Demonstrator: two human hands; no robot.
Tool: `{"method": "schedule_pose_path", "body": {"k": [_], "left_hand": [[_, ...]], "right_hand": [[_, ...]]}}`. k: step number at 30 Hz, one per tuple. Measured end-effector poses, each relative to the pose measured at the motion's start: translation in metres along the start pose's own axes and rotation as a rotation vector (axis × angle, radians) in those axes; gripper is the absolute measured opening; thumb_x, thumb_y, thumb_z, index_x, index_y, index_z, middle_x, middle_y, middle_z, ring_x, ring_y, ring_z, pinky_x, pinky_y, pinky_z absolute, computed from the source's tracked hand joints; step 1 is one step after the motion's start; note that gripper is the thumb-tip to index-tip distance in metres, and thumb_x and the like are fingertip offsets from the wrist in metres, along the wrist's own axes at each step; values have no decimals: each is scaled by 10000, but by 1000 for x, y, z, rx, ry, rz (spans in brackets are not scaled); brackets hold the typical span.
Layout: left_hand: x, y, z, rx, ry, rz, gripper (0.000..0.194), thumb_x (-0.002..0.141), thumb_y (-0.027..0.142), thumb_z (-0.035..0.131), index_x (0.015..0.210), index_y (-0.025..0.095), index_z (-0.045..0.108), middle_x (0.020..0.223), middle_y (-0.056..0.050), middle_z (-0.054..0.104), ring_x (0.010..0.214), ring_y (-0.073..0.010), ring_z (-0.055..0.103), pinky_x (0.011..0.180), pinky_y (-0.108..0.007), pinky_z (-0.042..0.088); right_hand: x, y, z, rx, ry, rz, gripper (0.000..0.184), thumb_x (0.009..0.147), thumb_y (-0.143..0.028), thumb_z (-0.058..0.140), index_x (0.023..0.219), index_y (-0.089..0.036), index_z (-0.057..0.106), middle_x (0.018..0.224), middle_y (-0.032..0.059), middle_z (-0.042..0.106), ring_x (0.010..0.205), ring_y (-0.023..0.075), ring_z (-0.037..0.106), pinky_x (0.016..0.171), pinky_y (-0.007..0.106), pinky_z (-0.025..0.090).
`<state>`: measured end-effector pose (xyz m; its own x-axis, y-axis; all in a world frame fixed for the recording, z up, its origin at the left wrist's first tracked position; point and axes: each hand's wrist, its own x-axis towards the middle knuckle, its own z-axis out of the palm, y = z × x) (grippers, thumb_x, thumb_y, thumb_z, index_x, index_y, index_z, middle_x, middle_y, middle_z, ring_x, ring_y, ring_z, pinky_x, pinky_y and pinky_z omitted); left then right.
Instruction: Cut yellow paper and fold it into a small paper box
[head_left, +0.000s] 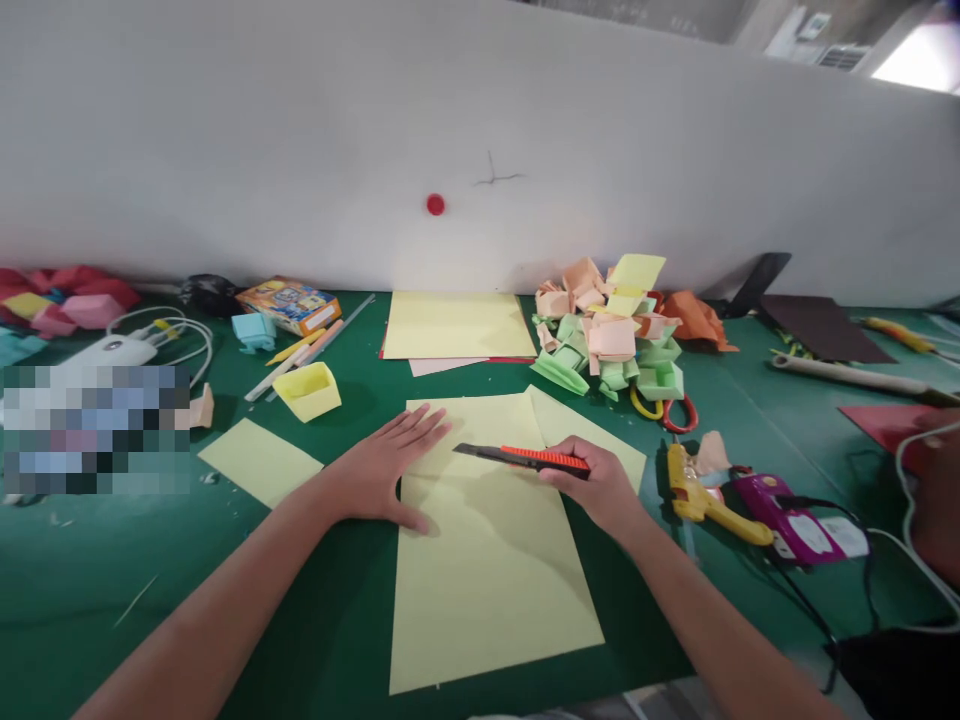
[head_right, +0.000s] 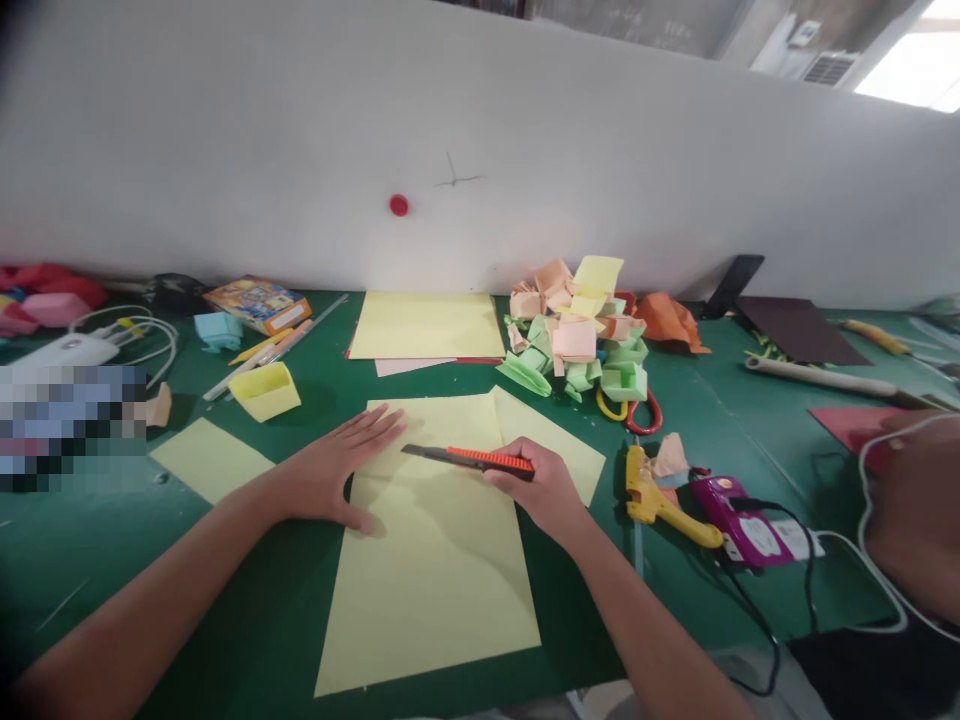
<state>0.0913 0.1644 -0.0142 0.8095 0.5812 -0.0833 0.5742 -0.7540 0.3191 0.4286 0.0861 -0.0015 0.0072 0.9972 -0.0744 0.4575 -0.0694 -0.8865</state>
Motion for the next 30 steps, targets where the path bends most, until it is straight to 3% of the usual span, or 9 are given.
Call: {"method": "schedule_pose_path", "body": {"k": [5,10,15,23,30], "left_hand": [[-12,1,-2,15,23,-63,1295,669,905,606,1638,263,36,1711,-101,68,1577,-383,33,1254,-553,-70],[-14,4,-3,-6,-55,-108,1180,660,909,607,1616,347,201,1710,-70,71,1570,-392,110,1231,-604,-93],[-12,5,-1,-54,-36,-72,1186,649,908,620,1613,348,216,1710,-70,55,1569,-402,98,1224,-614,-114],[-11,6,1,-84,-34,-93,1207,628,867,688,1612,345,224,1711,-51,60,1569,-406,85,1224,-620,-118],[-11,8,-3,-24,-70,-85,1136,652,908,618,1595,395,246,1708,-60,18,1565,-422,63,1218,-657,-80]], "right_hand": [[8,-10,19,-75,-155,-20,300,721,-476,800,816,-216,683,753,12,694,632,171,562,567,277,446],[10,-8,35,-128,-280,-66,302,750,-492,792,823,-227,666,738,-2,692,622,165,569,570,273,457],[6,0,40,-204,-281,-87,287,779,-500,761,842,-240,656,856,31,747,674,191,627,604,291,496],[1,9,39,-300,-299,-123,309,818,-555,728,888,-257,681,808,38,749,677,217,661,600,306,503],[0,5,39,-351,-319,-101,326,832,-570,696,907,-253,680,844,32,767,709,219,688,610,302,498]]}}
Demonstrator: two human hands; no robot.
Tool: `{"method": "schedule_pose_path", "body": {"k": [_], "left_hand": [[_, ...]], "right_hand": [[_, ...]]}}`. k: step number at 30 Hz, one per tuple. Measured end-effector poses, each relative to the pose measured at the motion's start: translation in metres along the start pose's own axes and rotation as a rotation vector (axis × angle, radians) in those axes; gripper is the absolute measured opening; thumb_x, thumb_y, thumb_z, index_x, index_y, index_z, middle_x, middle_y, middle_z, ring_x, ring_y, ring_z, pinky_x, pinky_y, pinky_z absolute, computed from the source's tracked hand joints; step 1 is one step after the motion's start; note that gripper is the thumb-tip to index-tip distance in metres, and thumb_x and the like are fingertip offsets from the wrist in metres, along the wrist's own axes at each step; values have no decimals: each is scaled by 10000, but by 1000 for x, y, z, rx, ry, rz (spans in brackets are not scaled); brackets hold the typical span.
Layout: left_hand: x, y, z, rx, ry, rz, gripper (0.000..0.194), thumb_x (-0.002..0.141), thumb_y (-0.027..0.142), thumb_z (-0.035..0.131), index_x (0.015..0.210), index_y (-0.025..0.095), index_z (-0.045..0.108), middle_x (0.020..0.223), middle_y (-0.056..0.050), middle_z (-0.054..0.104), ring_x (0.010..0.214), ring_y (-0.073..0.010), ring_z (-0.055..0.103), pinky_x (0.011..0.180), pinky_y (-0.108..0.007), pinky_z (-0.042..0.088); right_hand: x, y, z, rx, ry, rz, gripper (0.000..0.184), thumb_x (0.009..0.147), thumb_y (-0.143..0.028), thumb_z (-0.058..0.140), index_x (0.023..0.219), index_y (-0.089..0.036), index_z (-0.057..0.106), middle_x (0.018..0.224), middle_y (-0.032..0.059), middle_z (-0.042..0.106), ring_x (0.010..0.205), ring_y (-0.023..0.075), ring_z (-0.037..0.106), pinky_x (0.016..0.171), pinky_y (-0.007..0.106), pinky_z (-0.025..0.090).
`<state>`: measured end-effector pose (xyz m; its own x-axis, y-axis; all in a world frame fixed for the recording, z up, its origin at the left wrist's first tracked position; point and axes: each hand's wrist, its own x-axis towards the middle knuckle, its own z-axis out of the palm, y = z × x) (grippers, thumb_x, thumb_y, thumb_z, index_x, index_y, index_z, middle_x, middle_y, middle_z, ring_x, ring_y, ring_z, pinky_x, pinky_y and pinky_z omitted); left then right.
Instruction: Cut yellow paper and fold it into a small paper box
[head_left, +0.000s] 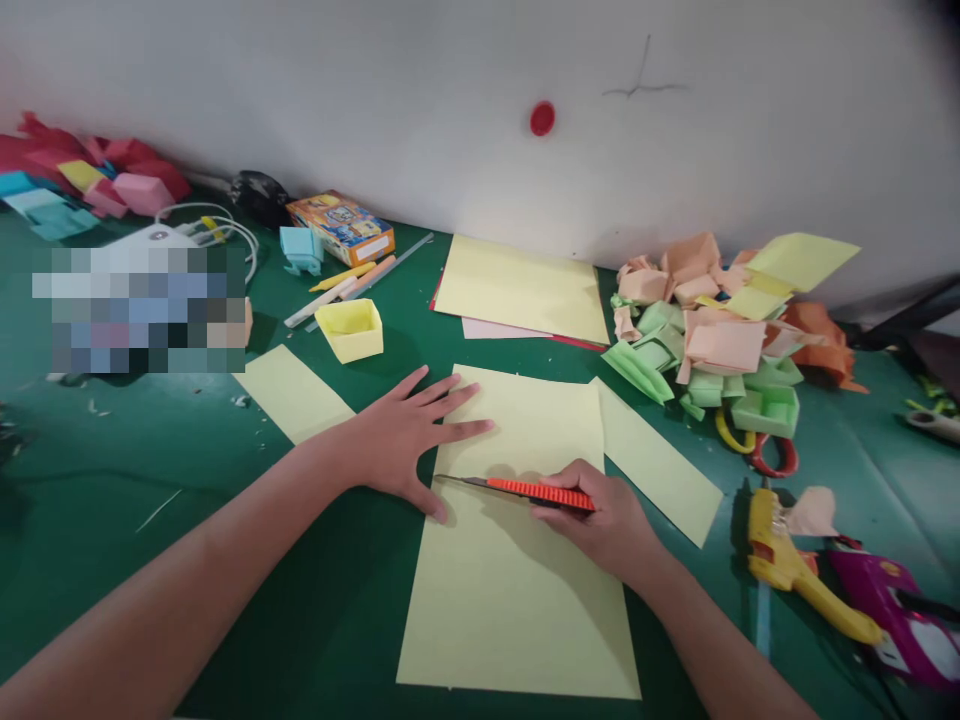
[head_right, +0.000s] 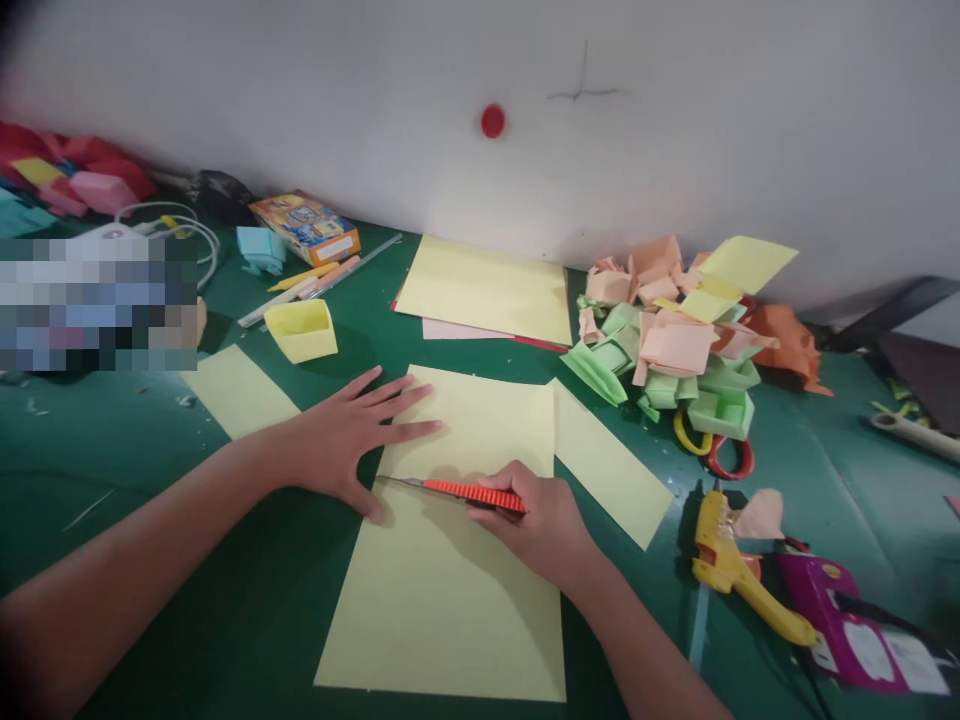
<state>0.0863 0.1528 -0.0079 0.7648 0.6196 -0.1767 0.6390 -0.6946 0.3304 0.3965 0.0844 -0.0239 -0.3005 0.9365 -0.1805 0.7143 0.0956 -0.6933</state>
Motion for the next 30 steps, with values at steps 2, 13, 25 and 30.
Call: {"method": "schedule_pose_path", "body": {"k": [2,13,25,30], "left_hand": [[-1,-1,-1,14,-1,10,1115,648,924,598,1584,419,264,1707,-60,5,1565,-421,63,1217,-661,-73],[2,6,10,63,75,33,1055,757,914,483,1612,359,212,1708,-53,85,1577,-360,90,1243,-597,-71],[2,7,12,101,85,41,1097,752,926,464,1625,337,158,1708,-52,86,1569,-376,130,1253,-585,-46],[2,8,10,92,74,32,1098,746,928,469,1623,339,169,1708,-45,87,1569,-374,136,1256,-581,-39]], "right_hand": [[0,-2,0,-2,0,3,327,830,-570,692,911,-254,681,842,27,769,703,217,688,616,302,500],[1,-2,0,3,0,-34,303,843,-544,698,947,-260,700,849,24,775,637,190,654,613,289,501],[3,-6,-3,28,-27,-10,311,851,-563,702,944,-267,686,964,24,789,757,200,702,681,299,521],[3,-4,-3,-17,-35,-8,321,860,-580,685,957,-274,678,892,4,785,671,188,673,609,293,485]]}}
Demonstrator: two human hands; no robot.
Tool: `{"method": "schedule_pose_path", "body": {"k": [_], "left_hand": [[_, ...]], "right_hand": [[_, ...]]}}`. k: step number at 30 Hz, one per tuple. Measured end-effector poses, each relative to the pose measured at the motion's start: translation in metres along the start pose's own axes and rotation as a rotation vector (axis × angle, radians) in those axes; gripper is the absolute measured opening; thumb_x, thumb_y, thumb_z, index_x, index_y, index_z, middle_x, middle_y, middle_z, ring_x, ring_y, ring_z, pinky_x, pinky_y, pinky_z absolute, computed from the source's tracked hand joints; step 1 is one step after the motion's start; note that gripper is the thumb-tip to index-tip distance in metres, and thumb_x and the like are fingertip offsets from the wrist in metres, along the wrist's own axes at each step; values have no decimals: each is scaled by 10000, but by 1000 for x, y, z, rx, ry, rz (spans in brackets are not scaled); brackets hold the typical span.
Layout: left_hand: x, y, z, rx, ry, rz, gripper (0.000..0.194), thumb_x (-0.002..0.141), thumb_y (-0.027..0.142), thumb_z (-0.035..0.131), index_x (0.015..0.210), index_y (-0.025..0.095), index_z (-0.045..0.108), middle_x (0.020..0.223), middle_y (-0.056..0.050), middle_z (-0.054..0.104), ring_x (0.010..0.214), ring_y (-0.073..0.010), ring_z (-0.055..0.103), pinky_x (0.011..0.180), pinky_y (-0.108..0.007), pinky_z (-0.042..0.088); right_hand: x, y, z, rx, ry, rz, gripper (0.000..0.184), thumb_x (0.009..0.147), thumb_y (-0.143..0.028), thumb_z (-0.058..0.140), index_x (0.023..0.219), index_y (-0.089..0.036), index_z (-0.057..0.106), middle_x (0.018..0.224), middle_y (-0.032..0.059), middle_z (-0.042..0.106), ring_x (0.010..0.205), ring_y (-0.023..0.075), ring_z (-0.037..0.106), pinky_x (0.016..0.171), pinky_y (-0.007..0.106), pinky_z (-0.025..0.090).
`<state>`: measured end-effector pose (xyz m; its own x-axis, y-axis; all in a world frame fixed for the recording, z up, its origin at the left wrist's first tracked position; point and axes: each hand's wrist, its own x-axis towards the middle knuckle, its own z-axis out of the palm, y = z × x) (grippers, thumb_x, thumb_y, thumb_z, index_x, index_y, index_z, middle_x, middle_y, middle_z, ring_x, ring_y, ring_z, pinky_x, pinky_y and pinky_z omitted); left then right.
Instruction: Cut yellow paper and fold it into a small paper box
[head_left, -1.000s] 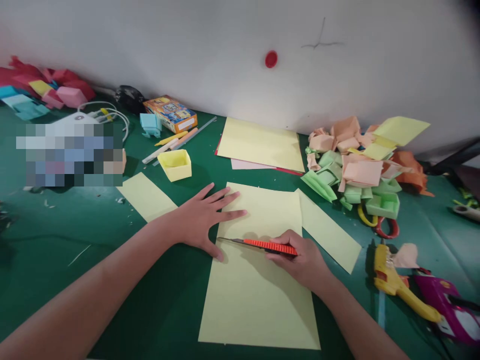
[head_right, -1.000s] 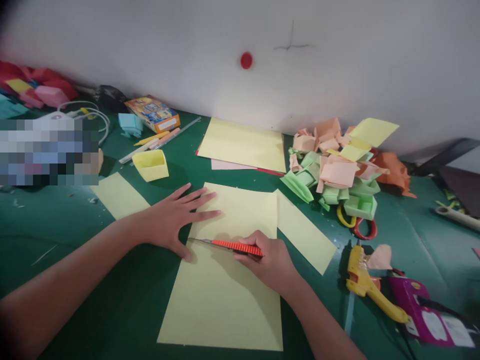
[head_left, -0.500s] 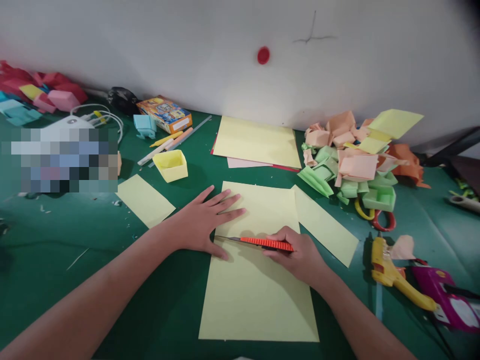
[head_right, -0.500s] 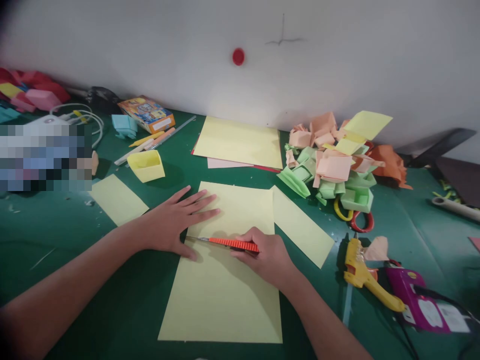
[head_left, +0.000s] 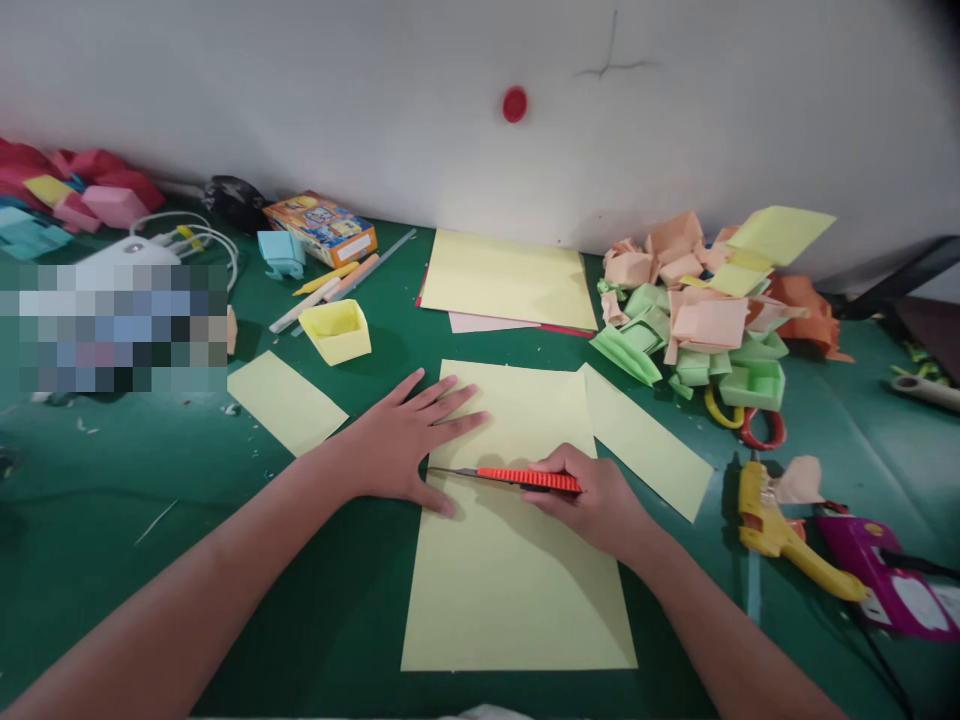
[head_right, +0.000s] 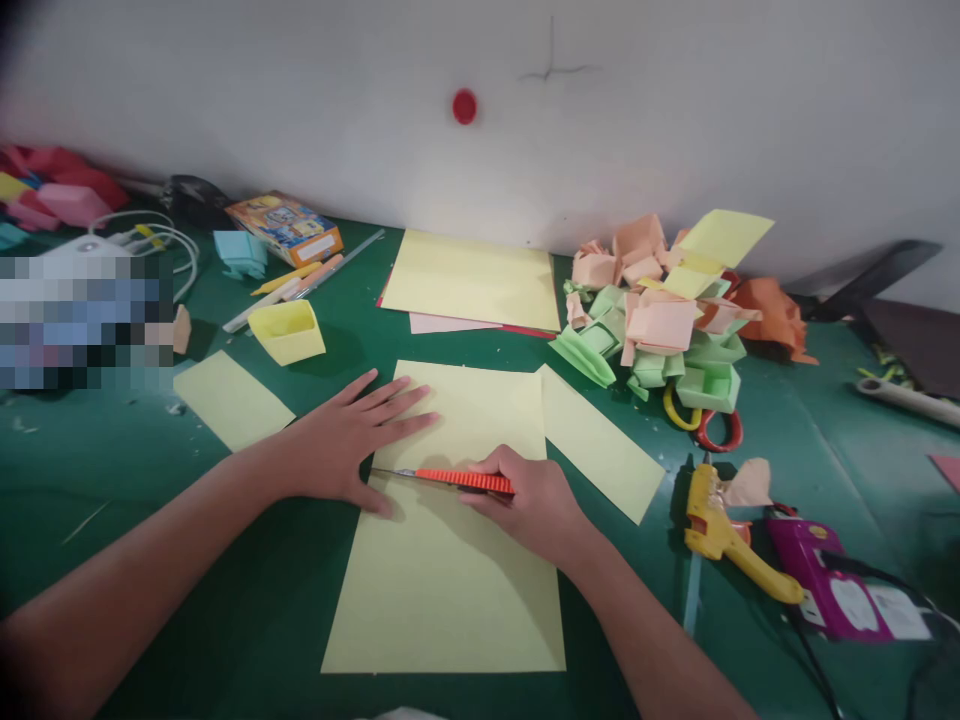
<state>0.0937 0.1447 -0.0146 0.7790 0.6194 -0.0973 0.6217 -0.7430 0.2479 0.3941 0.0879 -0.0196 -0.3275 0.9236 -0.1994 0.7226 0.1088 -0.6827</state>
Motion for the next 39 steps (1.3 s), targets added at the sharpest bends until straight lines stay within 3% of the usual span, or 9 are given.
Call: {"method": "schedule_pose_path", "body": {"k": [11,26,33,39], "left_hand": [[1,-1,-1,-26,-57,-22,1111,738,938,461,1625,363,118,1712,-19,8,1580,-360,62,1249,-574,-86],[1,-2,-2,-16,-35,-7,1121,732,941,463,1626,350,133,1712,-33,36,1575,-373,91,1252,-582,-66],[1,1,0,-7,5,-26,802,881,829,416,1576,469,242,1712,5,-12,1573,-372,96,1252,-600,-14],[1,2,0,-15,7,-24,784,858,837,450,1550,506,287,1717,21,-11,1575,-376,74,1249,-610,-6]], "right_hand": [[-1,-1,-2,42,19,-47,248,867,-504,705,978,-283,698,1009,7,798,709,174,689,644,285,509],[1,-2,-7,13,44,-39,256,852,-513,713,929,-270,688,879,0,788,692,185,690,641,290,512],[2,0,-7,26,33,-36,252,857,-499,709,970,-274,697,996,20,801,749,201,717,668,304,523],[2,1,-8,7,29,-56,243,863,-489,708,985,-279,714,972,16,799,768,204,723,683,309,529]]}}
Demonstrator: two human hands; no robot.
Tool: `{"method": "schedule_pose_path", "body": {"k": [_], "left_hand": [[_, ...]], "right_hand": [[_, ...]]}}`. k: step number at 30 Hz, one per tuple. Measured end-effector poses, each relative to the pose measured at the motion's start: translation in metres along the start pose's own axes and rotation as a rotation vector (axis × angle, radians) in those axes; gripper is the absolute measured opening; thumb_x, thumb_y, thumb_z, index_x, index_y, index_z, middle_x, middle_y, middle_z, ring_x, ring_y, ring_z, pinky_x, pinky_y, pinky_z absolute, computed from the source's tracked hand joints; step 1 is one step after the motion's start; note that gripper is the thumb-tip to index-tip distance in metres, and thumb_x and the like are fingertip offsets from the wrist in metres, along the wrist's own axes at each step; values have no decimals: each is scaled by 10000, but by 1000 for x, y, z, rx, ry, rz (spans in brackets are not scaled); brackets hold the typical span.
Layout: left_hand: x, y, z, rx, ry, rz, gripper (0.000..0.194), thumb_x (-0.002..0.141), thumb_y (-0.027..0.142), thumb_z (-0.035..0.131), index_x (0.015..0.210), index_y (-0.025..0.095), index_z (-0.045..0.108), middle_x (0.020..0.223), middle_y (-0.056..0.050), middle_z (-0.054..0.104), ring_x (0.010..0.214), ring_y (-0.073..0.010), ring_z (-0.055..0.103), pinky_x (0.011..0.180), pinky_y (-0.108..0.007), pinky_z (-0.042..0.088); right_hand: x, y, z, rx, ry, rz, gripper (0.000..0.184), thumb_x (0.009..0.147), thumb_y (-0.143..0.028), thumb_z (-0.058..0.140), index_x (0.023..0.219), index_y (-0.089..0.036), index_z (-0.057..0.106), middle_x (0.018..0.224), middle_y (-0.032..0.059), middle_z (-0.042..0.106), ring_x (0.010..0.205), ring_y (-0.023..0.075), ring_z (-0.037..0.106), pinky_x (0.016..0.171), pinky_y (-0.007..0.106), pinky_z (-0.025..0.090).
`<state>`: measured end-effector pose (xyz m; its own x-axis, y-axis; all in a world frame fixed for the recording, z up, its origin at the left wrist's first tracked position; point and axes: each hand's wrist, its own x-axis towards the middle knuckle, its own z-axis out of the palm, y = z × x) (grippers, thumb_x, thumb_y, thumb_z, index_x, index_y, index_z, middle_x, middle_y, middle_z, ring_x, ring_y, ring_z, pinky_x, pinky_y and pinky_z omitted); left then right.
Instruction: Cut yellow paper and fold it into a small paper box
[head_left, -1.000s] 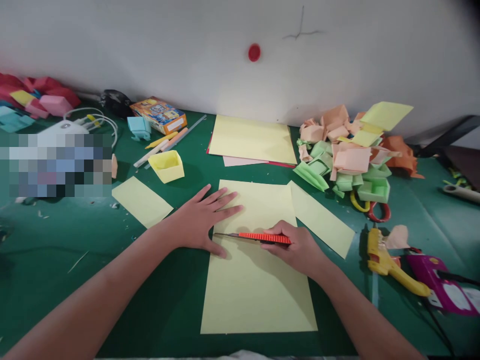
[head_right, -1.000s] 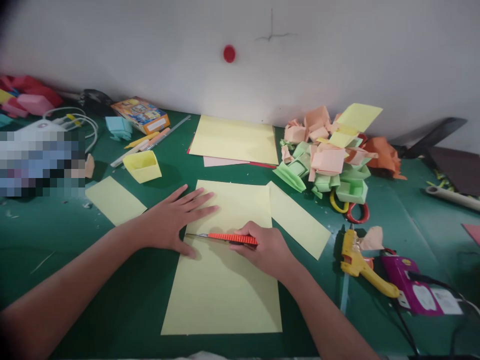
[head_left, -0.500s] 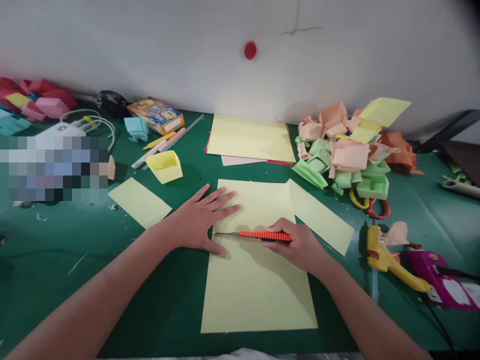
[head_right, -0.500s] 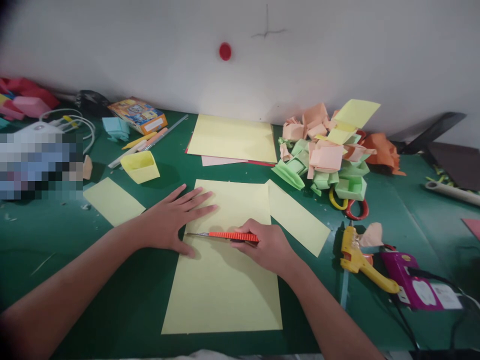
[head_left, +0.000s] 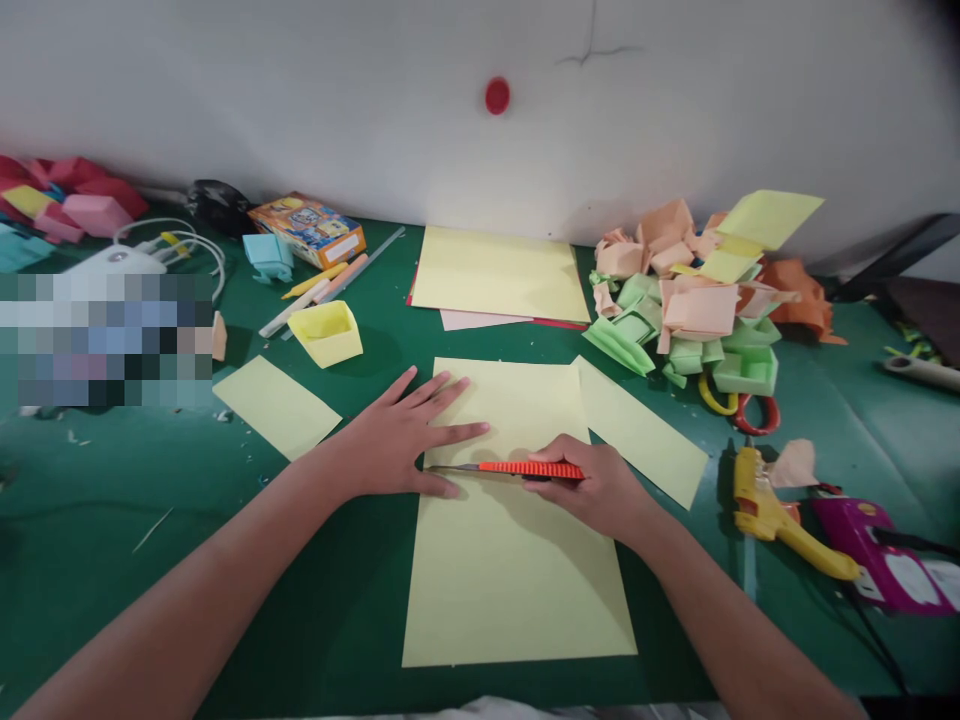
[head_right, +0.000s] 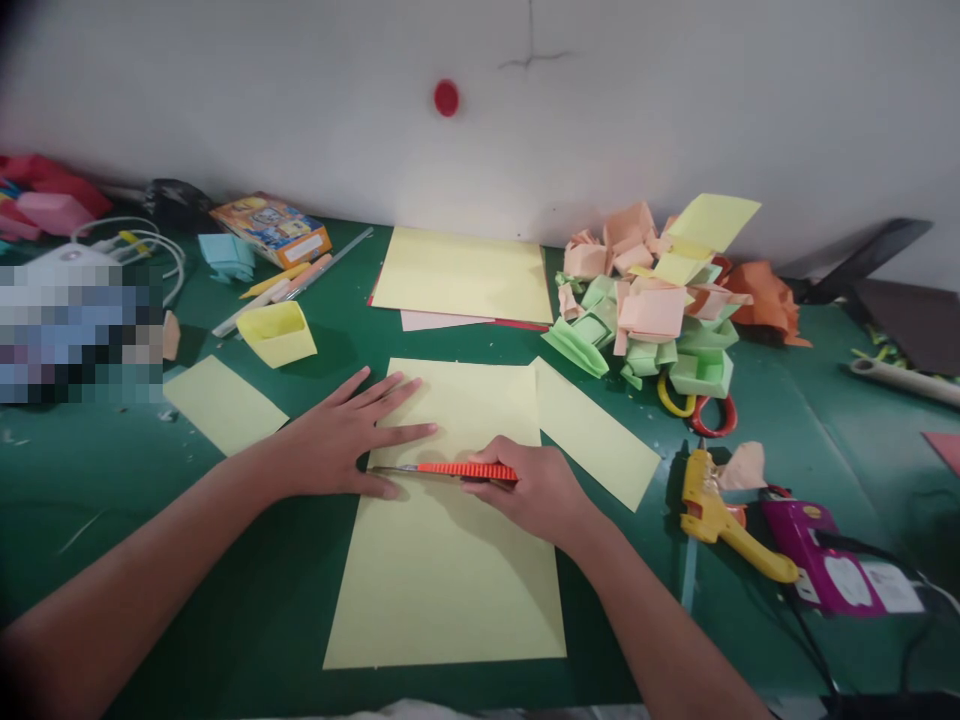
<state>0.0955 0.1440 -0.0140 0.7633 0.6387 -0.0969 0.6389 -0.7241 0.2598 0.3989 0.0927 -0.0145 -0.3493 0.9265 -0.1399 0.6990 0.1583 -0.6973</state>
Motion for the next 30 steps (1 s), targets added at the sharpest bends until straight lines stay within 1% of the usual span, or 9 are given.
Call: {"method": "schedule_pose_path", "body": {"k": [4,8,10,14,16,20,22,30], "left_hand": [[1,-1,0,2,7,1,800,848,846,456,1550,500,296,1717,18,0,1575,-375,77,1250,-606,-9],[2,-3,1,-1,9,7,807,842,851,459,1551,509,284,1715,21,0,1573,-382,87,1249,-609,1],[2,-3,2,3,10,9,807,842,852,456,1552,513,275,1715,23,-2,1573,-381,87,1248,-609,5],[1,-4,2,11,0,11,811,843,854,450,1555,519,256,1714,24,-10,1573,-380,85,1247,-614,7],[1,-4,1,15,-7,10,817,842,856,448,1558,514,253,1715,21,-11,1574,-377,79,1247,-614,3],[2,-3,1,22,-8,-2,827,833,864,447,1557,502,276,1714,7,-7,1576,-369,82,1251,-602,8],[2,-3,1,23,-6,-5,833,829,867,450,1556,497,284,1714,0,0,1575,-369,88,1251,-599,6],[2,-4,1,29,-7,-4,838,825,869,455,1556,506,269,1712,-5,-1,1573,-374,95,1248,-606,22]], "right_hand": [[0,1,-2,-14,-7,-21,236,874,-494,699,999,-295,726,972,1,795,743,186,708,678,307,521],[0,2,-3,-28,-5,-30,252,882,-511,685,1006,-296,732,949,5,793,739,188,706,673,307,528],[0,2,-3,-18,-2,-29,257,877,-515,693,1008,-298,732,952,5,793,752,192,712,675,308,536],[0,5,-3,23,7,-33,237,870,-506,709,994,-305,728,1005,4,793,808,203,727,727,321,550],[0,5,-4,17,17,-39,234,869,-506,713,989,-306,724,974,-1,790,788,200,720,729,322,544],[0,3,-7,-25,-2,-37,231,868,-504,714,976,-300,716,885,-11,776,722,187,697,650,293,516],[1,2,-8,-34,-12,-26,225,866,-501,713,954,-293,712,873,-11,774,711,185,693,630,285,508],[0,2,-12,-44,-12,-10,197,853,-464,728,937,-289,691,857,-16,769,700,184,687,654,294,501]]}}
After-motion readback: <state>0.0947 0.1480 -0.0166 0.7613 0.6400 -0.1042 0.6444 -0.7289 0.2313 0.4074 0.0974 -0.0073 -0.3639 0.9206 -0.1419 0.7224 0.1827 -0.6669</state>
